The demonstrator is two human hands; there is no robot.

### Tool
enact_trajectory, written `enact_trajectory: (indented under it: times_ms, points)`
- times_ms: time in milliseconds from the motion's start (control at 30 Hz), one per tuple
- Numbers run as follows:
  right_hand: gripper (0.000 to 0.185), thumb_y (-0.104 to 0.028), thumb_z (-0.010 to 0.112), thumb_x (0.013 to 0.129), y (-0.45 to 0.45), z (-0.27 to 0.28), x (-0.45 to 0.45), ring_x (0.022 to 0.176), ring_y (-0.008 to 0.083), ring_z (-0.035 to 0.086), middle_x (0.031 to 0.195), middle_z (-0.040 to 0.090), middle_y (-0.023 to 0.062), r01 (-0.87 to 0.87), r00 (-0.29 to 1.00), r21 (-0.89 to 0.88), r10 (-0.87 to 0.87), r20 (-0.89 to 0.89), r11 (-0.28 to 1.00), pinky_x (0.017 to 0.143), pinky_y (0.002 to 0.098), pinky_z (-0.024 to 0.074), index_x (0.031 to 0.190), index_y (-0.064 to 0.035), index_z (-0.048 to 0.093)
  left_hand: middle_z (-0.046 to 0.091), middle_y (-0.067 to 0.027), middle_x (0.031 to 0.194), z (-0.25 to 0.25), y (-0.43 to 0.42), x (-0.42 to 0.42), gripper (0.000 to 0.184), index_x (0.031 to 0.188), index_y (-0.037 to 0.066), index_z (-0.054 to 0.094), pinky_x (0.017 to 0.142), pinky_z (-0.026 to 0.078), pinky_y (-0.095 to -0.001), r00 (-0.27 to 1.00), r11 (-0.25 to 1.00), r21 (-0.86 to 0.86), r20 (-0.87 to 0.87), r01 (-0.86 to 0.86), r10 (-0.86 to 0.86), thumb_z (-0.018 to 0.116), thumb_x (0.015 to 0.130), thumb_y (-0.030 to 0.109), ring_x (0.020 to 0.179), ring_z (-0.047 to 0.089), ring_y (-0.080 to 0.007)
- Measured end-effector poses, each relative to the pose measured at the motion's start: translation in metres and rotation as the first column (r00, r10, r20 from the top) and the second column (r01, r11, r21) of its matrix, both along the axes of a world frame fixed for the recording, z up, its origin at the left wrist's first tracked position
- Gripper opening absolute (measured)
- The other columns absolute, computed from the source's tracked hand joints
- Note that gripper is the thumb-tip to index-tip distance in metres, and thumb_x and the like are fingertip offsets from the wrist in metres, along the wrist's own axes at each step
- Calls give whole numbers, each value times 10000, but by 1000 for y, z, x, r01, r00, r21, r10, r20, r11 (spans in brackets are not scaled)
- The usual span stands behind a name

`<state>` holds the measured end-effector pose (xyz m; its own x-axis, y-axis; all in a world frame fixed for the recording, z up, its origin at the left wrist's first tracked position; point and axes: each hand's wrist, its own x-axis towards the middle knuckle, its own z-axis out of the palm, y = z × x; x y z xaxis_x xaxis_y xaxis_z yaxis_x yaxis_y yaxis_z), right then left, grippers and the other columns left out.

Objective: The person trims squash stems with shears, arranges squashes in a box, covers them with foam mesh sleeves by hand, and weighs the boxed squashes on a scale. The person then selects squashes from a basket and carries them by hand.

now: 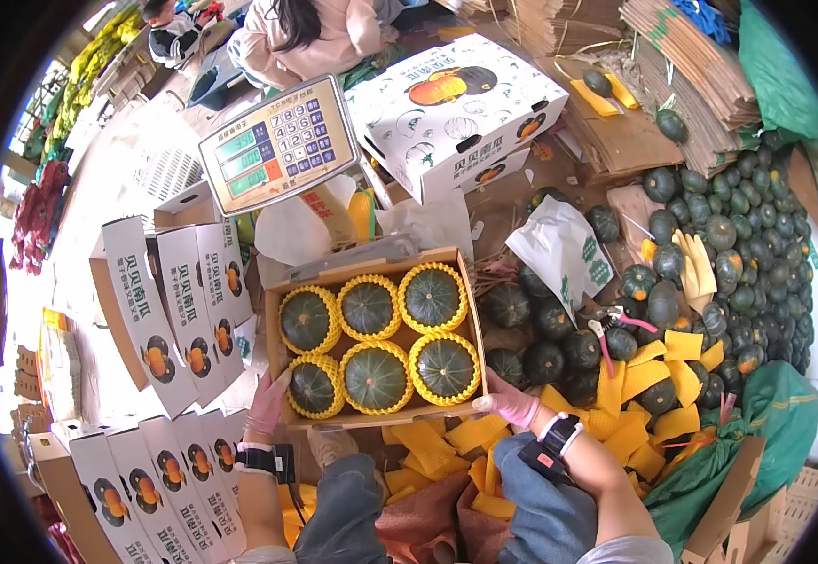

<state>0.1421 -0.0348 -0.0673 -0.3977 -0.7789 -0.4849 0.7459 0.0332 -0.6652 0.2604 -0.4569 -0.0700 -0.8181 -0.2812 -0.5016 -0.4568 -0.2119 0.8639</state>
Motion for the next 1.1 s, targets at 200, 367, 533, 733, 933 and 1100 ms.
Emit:
enact_trajectory:
  times_ms: [200,367,533,733,933,1100]
  points:
    - [979,-356,694,693,5,-8,0,1259,188,431,1397,398,63,-44,998,16,43,40,999,905,312,489,1480,-137,155,540,-52,1205,-4,-1,0,429,1305,-15,460,963,384,-246,1000,999,35,-21,-5,5,564,936,179,1093,493,-126]
    - [981,-343,690,699,2,-3,1,1259,196,436,1404,393,61,-8,998,-18,9,59,1000,920,326,485,1485,-149,136,543,-53,1204,-4,0,0,420,1301,-12,464,965,384,-244,999,999,40,-33,-13,14,566,936,170,1095,496,-126]
    - [1000,-359,701,686,2,-5,1,1254,199,438,1399,391,59,-25,997,-25,26,68,999,947,339,469,1484,-152,135,550,-47,1188,-3,1,-1,409,1295,-16,471,956,388,-242,999,999,46,-29,-27,29,563,938,162,1078,500,-122]
    - [1015,-376,710,669,4,-7,0,1247,191,438,1384,401,54,-44,996,-5,44,72,999,918,323,485,1480,-156,142,552,-47,1181,0,1,-2,409,1292,-19,474,950,391,-246,1000,1000,5,-10,-14,14,564,938,166,1070,500,-122]
    - [999,-368,702,676,2,-5,0,1237,185,444,1383,402,51,-28,997,-12,29,69,1000,885,307,498,1481,-166,145,549,-49,1194,2,2,-2,421,1297,-21,468,961,385,-250,1000,1000,-2,-13,-6,6,560,939,181,1083,495,-127]
    - [991,-365,698,676,4,-9,1,1218,177,454,1376,408,46,-31,997,1,31,78,1000,883,301,495,1479,-167,151,539,-47,1213,-2,0,0,436,1310,-19,454,965,385,-251,1000,1000,-4,-16,10,-10,558,940,184,1094,490,-124]
